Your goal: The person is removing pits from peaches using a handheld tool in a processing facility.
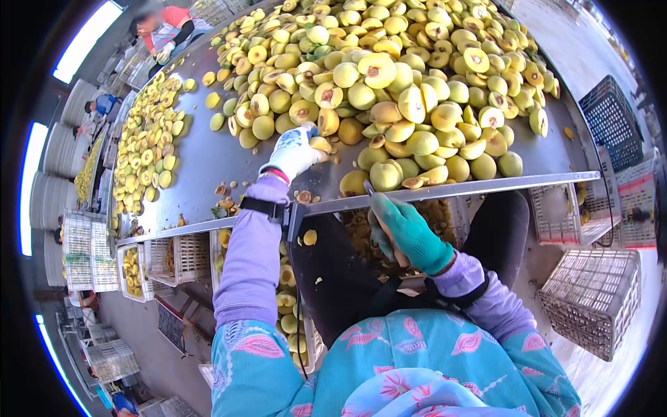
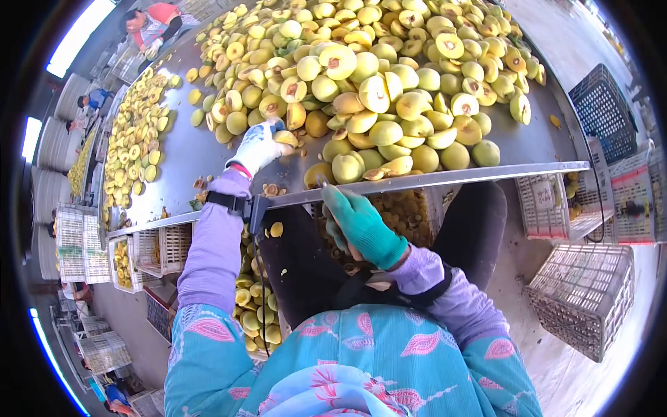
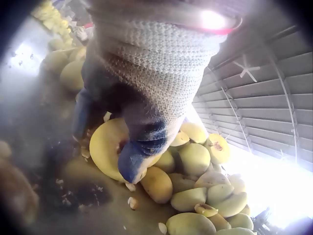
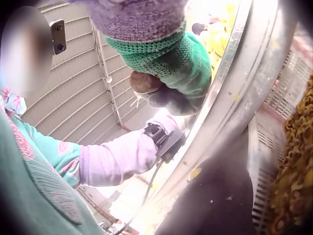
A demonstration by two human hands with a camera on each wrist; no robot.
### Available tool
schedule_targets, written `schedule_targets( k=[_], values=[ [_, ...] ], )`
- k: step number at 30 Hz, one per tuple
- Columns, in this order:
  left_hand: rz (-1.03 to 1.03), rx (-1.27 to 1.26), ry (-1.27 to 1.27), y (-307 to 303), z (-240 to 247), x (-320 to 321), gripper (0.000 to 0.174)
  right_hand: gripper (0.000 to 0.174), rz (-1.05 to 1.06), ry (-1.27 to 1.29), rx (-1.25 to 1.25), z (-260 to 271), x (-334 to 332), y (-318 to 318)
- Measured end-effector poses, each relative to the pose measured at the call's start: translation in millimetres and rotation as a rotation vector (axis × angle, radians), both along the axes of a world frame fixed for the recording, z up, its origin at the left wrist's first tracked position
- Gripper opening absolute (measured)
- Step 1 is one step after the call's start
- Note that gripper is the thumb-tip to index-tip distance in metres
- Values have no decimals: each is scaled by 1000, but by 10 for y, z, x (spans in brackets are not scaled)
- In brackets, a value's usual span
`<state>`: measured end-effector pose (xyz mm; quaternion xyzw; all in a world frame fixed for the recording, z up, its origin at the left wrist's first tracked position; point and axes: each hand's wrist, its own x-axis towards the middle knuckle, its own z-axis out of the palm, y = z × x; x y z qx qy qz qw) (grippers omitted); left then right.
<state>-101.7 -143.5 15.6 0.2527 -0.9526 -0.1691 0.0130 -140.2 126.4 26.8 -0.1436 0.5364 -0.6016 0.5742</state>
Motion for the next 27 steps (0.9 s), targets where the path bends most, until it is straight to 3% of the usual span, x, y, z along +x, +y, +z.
schedule_targets(
  k=[1,3,6,7,9,10,13,15,20,22,25,26,27],
  values=[
    [35,141,95,62,62,73,42,37,1,101,31,37,-39,-53],
    [118,428,282,202,161,317,43,29,-158,923,-308,-336,10,-247],
    [375,817,589,668,228,614,39,29,-266,1234,-277,-203,150,-512],
    [483,993,694,811,232,690,41,30,-278,1270,-273,-208,229,-545],
    [-22,-163,720,914,-97,876,47,30,-306,1349,-251,-269,361,-576],
    [13,-360,668,966,-177,928,49,31,-324,1376,-287,-285,405,-563],
    [116,-10,759,1126,-196,909,57,29,-393,1302,-302,-274,518,-508],
    [253,517,983,1107,-395,853,48,29,-380,1280,-249,-296,571,-496],
    [365,571,1079,1125,-492,902,37,27,-287,1247,-223,-382,631,-508],
    [521,900,1191,1198,-312,848,30,24,-211,1234,-227,-401,624,-478],
    [545,864,1137,1288,-236,811,35,24,-228,1226,-234,-522,643,-481],
    [518,900,1130,1264,-279,814,28,25,-253,1189,-244,-560,651,-488],
    [470,769,1088,1269,-289,812,28,26,-276,1152,-254,-579,682,-501]
  ],
)
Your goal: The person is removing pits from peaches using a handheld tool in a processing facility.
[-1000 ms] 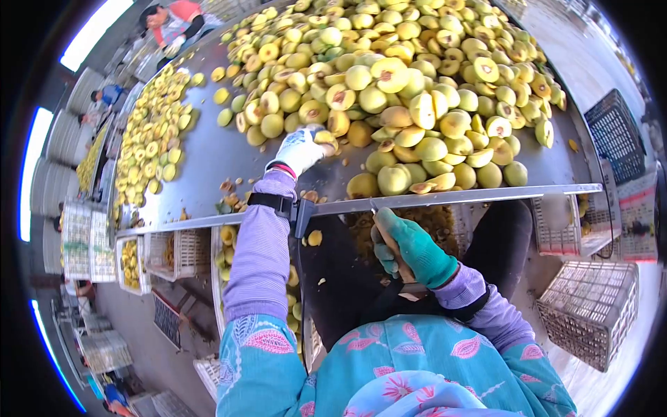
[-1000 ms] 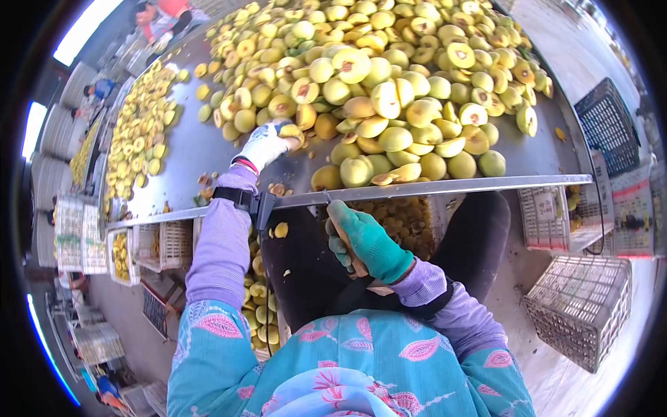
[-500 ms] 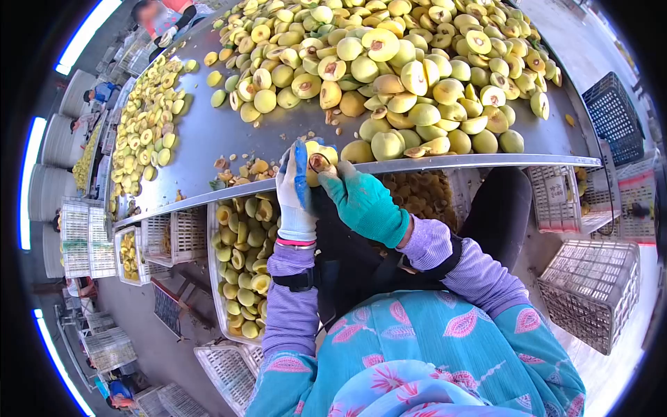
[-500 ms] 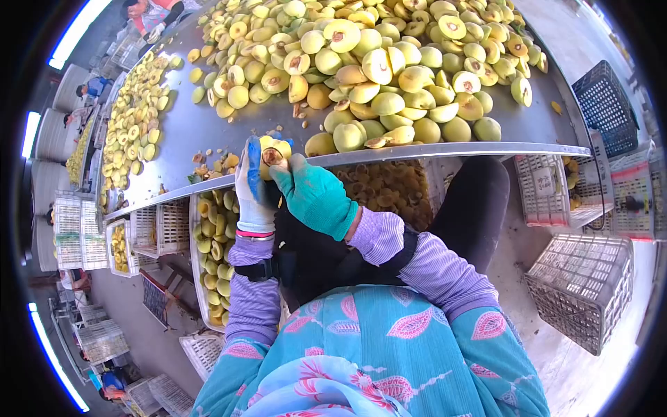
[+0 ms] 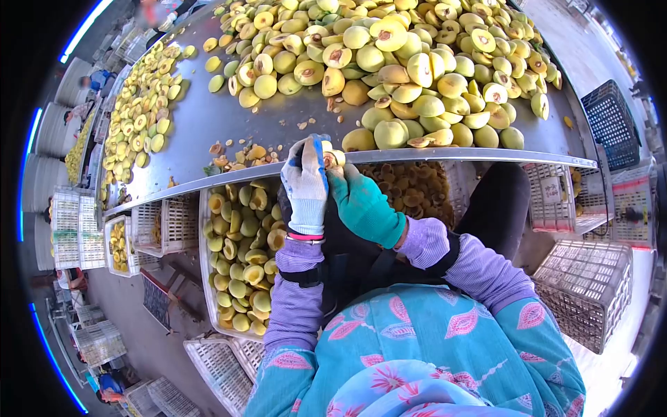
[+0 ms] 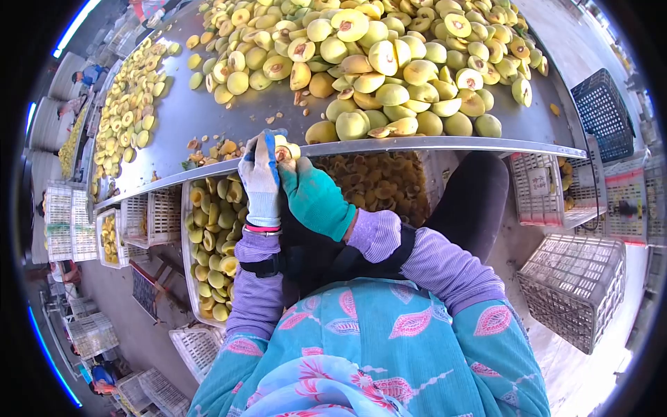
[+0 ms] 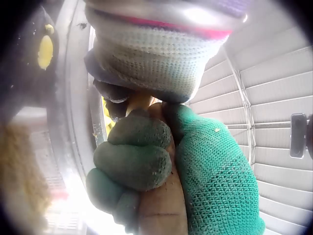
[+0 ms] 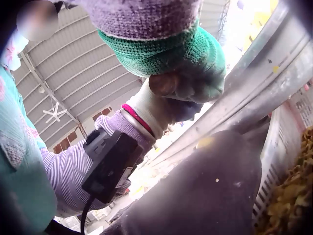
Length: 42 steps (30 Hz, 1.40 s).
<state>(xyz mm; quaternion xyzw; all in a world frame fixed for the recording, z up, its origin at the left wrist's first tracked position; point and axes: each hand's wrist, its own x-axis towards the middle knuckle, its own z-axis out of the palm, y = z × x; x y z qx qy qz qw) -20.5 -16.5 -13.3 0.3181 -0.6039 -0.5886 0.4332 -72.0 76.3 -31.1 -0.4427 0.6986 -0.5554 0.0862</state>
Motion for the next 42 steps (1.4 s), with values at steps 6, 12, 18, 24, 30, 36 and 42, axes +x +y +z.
schedule_targets(
  k=[6,12,18,24,30,36,42],
  values=[
    [34,-633,-346,6,2,71,28,23,30,-162,-40,-15,82,-3],
    [-67,-463,-369,-12,-16,67,21,25,-25,-108,-31,-54,127,21],
    [-69,-491,-429,4,-76,97,30,29,-104,51,-169,-166,153,4],
    [-141,-563,-412,-12,-6,102,29,37,265,-902,32,156,70,150],
    [-83,-154,-210,138,248,41,19,45,482,-1524,161,349,16,250],
    [-391,425,173,148,-189,14,24,42,851,-1855,249,411,-266,530],
    [-212,1099,684,410,-18,-101,26,44,1140,-2140,-113,426,-210,607]
  ],
)
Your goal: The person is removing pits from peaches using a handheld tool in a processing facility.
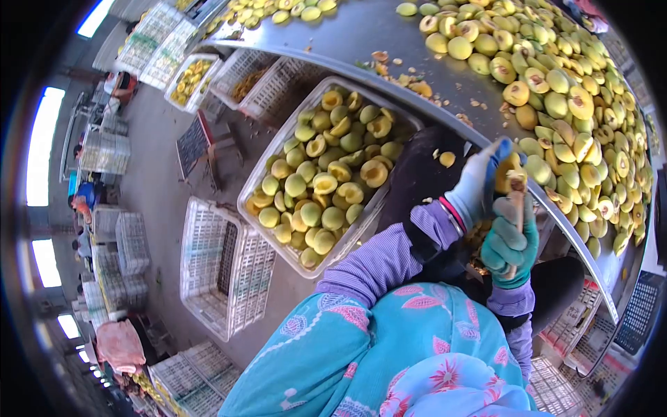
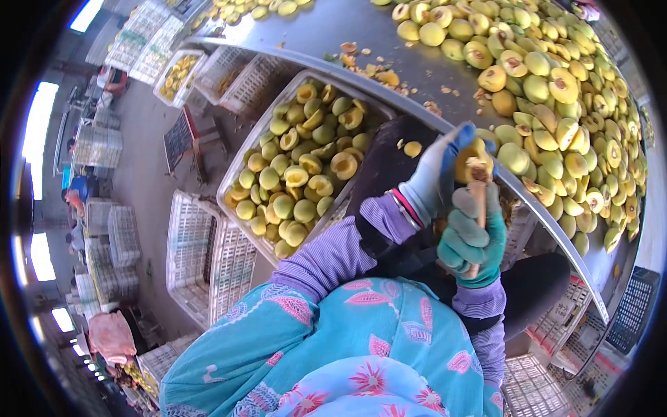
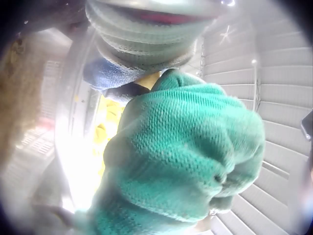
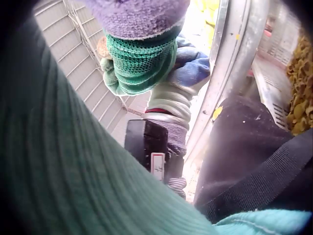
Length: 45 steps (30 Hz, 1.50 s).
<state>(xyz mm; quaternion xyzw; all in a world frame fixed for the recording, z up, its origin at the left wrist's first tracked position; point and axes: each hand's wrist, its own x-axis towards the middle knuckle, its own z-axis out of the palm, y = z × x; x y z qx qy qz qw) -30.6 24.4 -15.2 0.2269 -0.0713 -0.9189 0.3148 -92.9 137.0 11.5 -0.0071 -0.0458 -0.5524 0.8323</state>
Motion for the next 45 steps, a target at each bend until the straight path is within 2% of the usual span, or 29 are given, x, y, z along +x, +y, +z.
schedule_targets(
  k=[2,3,4,5,6,8,9,10,11,12,14,16,17,20,22,23,24,25,26,27,30,31,34,35,38,40,42,44,45],
  values=[
    [-85,-140,-147,-157,178,548,29,43,-42,19,-80,-55,-47,44],
    [12,-227,-207,-285,135,789,31,38,-86,128,-110,-130,-101,55],
    [49,-600,-424,-451,10,1122,31,40,-91,181,-38,-202,-161,64],
    [25,-734,-754,-519,141,1501,31,41,-116,224,122,-295,-201,96],
    [66,-870,-1088,-646,18,1878,30,43,-143,268,284,-370,-216,123],
    [73,-945,-1715,-868,-146,2622,42,45,-107,337,319,-431,-202,107],
    [129,-916,-2054,-1046,-443,2993,43,46,-92,376,342,-439,-191,82],
    [272,-971,-2231,-1120,-520,3207,44,46,-91,422,336,-405,-164,44],
    [223,-1044,-2388,-1210,-602,3399,51,46,-95,471,331,-338,-123,-20],
    [86,-1101,-2422,-1288,-702,3533,59,46,-105,520,325,-282,-90,-93],
    [-35,-1352,-2405,-1421,-1663,3971,65,47,-176,819,408,-172,-16,-243],
    [39,-1113,-2408,-1366,-1511,3750,69,46,-298,1231,544,47,159,-421],
    [9,-1094,-2434,-1472,-1653,3863,65,44,-329,1509,519,132,184,-494],
    [-663,-689,-2214,-1812,-784,3817,55,41,-352,1910,343,165,80,-763],
    [-431,-1014,-2356,-1923,-725,3879,49,33,-468,2245,23,-48,-92,-1014],
    [-313,-1371,-2520,-2224,-1473,4361,46,29,-522,2404,-160,-179,-216,-1179],
    [-128,-1317,-2457,-2342,-1904,4481,51,27,-536,2534,-248,-199,-258,-1309],
    [-209,-965,-2358,-2309,-1714,4266,54,25,-559,2663,-335,-207,-289,-1444],
    [-279,-632,-2230,-2280,-1488,4052,57,23,-551,2774,-311,-183,-276,-1583],
    [-198,-682,-2203,-2279,-1563,4095,62,21,-524,2883,-285,-160,-254,-1689],
    [-230,-650,-2254,-2187,-1372,3939,61,22,-320,2796,-70,-181,-240,-1867],
    [-204,-666,-2313,-2194,-1461,3954,60,24,-489,2837,-281,-303,-277,-1879],
    [-191,-716,-2413,-2190,-1569,3977,56,27,-422,2874,-52,-330,-273,-2041],
    [-206,-716,-2425,-2199,-1578,3979,55,28,-426,3014,-64,-332,-288,-2079],
    [-180,-736,-2480,-2253,-1648,4006,53,25,-687,2598,108,-50,-33,-2221],
    [-140,-809,-2506,-2211,-1788,4097,52,20,-767,2227,-206,-36,195,-2095],
    [-196,-751,-2486,-2240,-1741,4095,49,16,-139,1901,-128,198,567,-2133],
    [-202,-733,-2477,-2250,-1731,4074,47,15,145,1954,-218,87,834,-2161],
    [-184,-765,-2513,-2240,-1740,4070,46,16,203,1948,-230,39,933,-2187]
  ],
)
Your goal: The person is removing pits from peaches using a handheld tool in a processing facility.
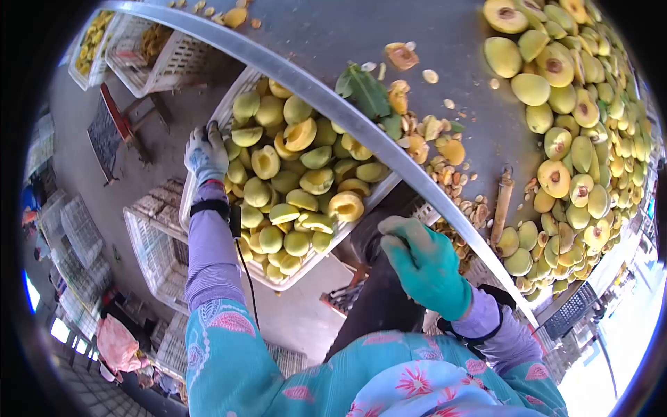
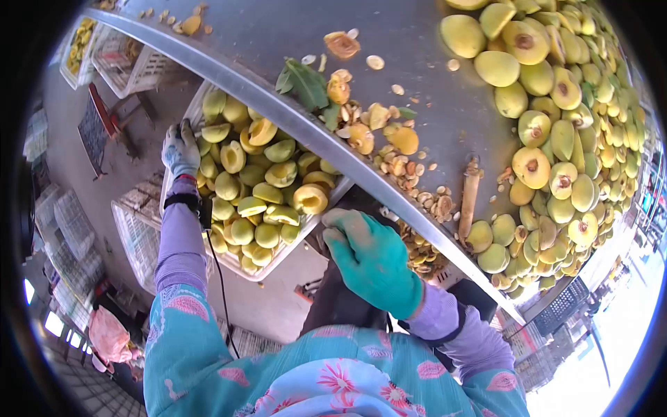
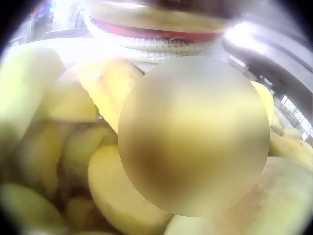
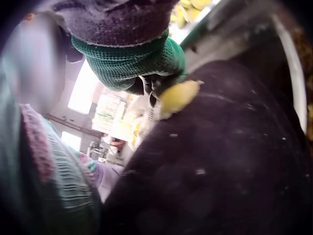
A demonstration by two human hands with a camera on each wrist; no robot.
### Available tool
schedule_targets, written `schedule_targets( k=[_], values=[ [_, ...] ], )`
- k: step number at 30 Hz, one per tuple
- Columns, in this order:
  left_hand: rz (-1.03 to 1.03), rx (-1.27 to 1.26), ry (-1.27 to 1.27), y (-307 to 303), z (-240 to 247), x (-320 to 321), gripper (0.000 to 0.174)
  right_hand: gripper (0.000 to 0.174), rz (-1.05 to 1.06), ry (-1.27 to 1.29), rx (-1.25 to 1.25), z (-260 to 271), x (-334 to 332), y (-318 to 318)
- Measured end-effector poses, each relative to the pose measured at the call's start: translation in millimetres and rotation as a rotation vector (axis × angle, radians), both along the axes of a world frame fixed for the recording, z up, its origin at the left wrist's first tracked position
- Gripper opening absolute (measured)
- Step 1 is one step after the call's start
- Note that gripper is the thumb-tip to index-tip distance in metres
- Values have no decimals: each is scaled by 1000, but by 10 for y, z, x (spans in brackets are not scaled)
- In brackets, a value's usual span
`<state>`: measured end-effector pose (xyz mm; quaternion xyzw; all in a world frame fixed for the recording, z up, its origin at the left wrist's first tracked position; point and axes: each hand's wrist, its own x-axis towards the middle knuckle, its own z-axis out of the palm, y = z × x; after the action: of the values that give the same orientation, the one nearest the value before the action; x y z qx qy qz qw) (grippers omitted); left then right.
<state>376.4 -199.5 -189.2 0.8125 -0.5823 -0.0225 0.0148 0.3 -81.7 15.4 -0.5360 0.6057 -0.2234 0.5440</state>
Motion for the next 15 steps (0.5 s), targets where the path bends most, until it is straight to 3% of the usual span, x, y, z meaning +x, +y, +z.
schedule_targets(
  k=[2,4,7,9,12,15],
  values=[
    [-5,-38,-58,26,16,-21,47,18,56,12,78,-148,151,-41],
    [-16,-7,-51,-1,-51,24,49,21,90,238,-140,-599,208,82],
    [-116,-108,-51,12,-110,85,52,27,-48,465,-147,-901,210,86],
    [-1,70,58,-18,57,15,53,38,-40,587,-123,-1038,190,75],
    [-43,19,40,-20,-90,125,53,52,-14,675,-364,-1305,237,-123],
    [-28,130,74,-22,-47,127,55,75,158,715,-214,-1482,458,-467]
  ],
)
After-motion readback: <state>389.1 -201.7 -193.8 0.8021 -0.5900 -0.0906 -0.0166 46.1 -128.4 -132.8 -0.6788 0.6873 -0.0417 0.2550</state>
